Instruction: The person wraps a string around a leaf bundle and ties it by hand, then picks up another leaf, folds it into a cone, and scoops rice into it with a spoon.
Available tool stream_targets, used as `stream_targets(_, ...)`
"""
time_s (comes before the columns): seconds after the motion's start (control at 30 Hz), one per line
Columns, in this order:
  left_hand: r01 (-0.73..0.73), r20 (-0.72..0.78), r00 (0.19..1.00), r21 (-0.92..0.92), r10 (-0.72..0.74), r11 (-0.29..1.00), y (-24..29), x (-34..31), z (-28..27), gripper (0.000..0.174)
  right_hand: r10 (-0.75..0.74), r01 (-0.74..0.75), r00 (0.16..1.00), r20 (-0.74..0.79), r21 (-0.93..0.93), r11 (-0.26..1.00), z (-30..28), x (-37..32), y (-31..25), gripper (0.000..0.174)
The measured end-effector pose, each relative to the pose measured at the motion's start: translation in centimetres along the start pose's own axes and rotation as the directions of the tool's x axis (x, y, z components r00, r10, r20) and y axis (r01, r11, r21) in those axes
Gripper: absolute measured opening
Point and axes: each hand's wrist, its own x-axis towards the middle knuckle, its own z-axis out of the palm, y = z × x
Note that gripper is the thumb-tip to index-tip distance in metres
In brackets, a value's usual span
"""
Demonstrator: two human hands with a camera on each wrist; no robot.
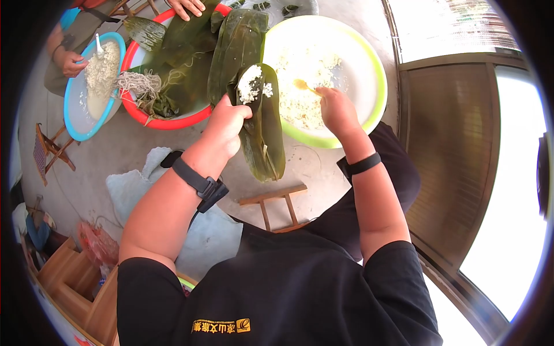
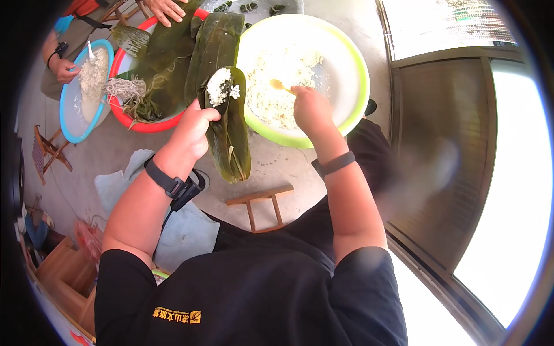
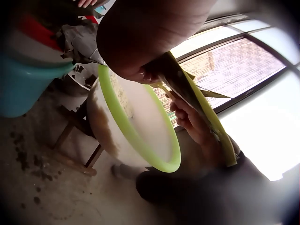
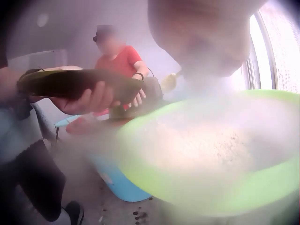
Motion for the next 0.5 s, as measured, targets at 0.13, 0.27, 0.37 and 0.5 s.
stream_targets(0.13, -0.001, -0.009, 1.0, 0.019, 0.001, 1.0, 0.4, -0.5, 0.1, 0.052, 0.08, -0.075, 0.991, 0.104, -0.05, 0.996, 2.9, 0.7, 0.8, 0.031)
stream_targets(0.27, -0.014, -0.012, 1.0, 0.01, 0.015, 1.0, 0.5, -0.6, 0.0, 0.052, 0.306, -0.482, 0.859, 0.41, 0.445, 0.755, 3.9, 1.0, 0.0, 0.031)
stream_targets(0.37, -0.016, -0.009, 1.0, 0.011, 0.016, 1.0, 0.5, -0.5, -0.1, 0.053, 0.304, -0.599, 0.786, 0.538, 0.543, 0.589, 3.1, 0.9, -1.4, 0.031)
stream_targets(0.5, -0.026, -0.021, 0.999, 0.02, 0.026, 0.999, 0.5, -0.6, 0.1, 0.053, 0.259, -0.58, 0.805, 0.534, 0.615, 0.534, 3.8, 1.1, -2.7, 0.033)
